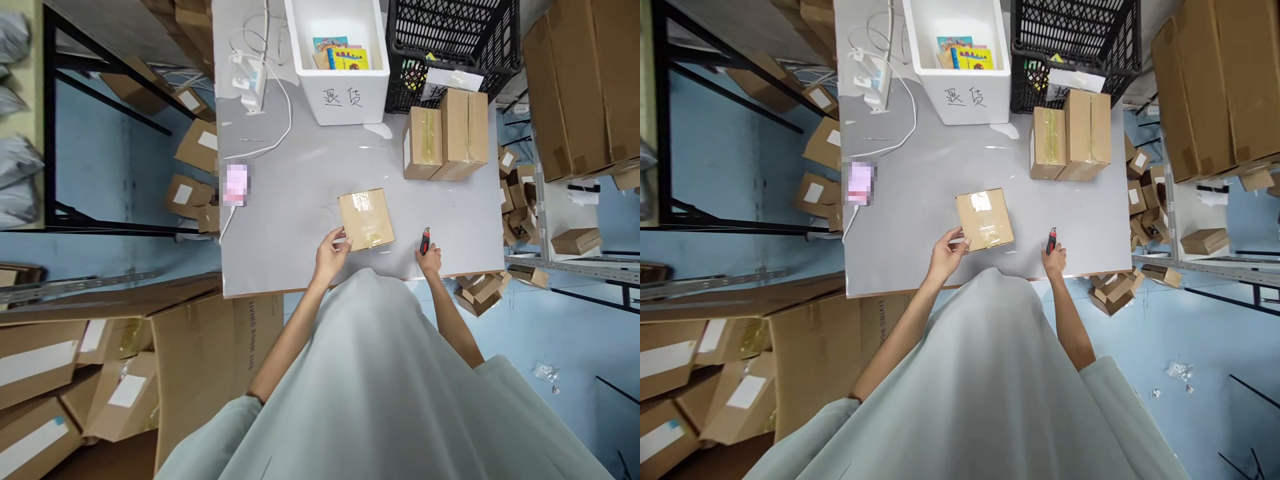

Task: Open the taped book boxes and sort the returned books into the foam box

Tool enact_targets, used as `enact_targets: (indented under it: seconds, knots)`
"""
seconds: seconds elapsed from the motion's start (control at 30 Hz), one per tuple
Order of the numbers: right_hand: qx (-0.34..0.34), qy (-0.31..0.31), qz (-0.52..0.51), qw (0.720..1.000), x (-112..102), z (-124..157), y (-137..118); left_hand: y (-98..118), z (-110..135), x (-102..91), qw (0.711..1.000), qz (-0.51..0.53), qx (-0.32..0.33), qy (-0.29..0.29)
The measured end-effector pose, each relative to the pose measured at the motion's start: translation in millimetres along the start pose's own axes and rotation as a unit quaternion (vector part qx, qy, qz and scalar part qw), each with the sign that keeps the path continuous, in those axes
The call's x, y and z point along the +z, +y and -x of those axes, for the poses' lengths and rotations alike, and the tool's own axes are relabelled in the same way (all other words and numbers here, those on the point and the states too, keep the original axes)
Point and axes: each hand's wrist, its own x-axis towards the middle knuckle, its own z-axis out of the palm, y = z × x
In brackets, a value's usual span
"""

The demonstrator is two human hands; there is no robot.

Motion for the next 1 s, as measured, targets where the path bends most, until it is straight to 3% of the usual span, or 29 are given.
enact_targets:
  seconds: [0.2,0.3,0.43,0.57,0.67,0.77,0.87,1.0]
  knots:
    - [-0.016,-0.007,-0.013,1.000,7.4,-1.4,1.2,-2.3,16.5,9.1,1.000,-0.019,0.004,0.015]
    - [-0.030,-0.024,-0.046,0.998,2.3,-0.4,-1.7,7.0,20.7,9.8,0.995,-0.057,0.080,0.024]
    - [-0.087,-0.058,-0.141,0.984,1.3,20.8,-5.8,13.6,21.2,6.4,0.980,-0.117,0.160,-0.022]
    - [-0.182,-0.080,-0.316,0.928,0.6,56.1,-24.0,5.3,14.6,8.1,0.994,-0.049,0.095,-0.038]
    - [-0.232,-0.088,-0.364,0.898,-10.2,71.3,-53.3,3.1,4.7,10.9,0.997,0.010,0.054,-0.054]
    - [-0.299,-0.094,-0.386,0.868,-25.8,72.2,-86.4,9.0,-6.7,8.9,0.995,0.017,0.068,-0.074]
    - [-0.319,-0.100,-0.383,0.861,-36.8,67.4,-107.0,15.8,-15.7,-1.2,0.992,-0.008,0.076,-0.103]
    - [-0.290,-0.158,-0.397,0.856,-42.3,58.3,-109.1,19.1,-20.4,-20.9,0.988,-0.043,0.085,-0.122]
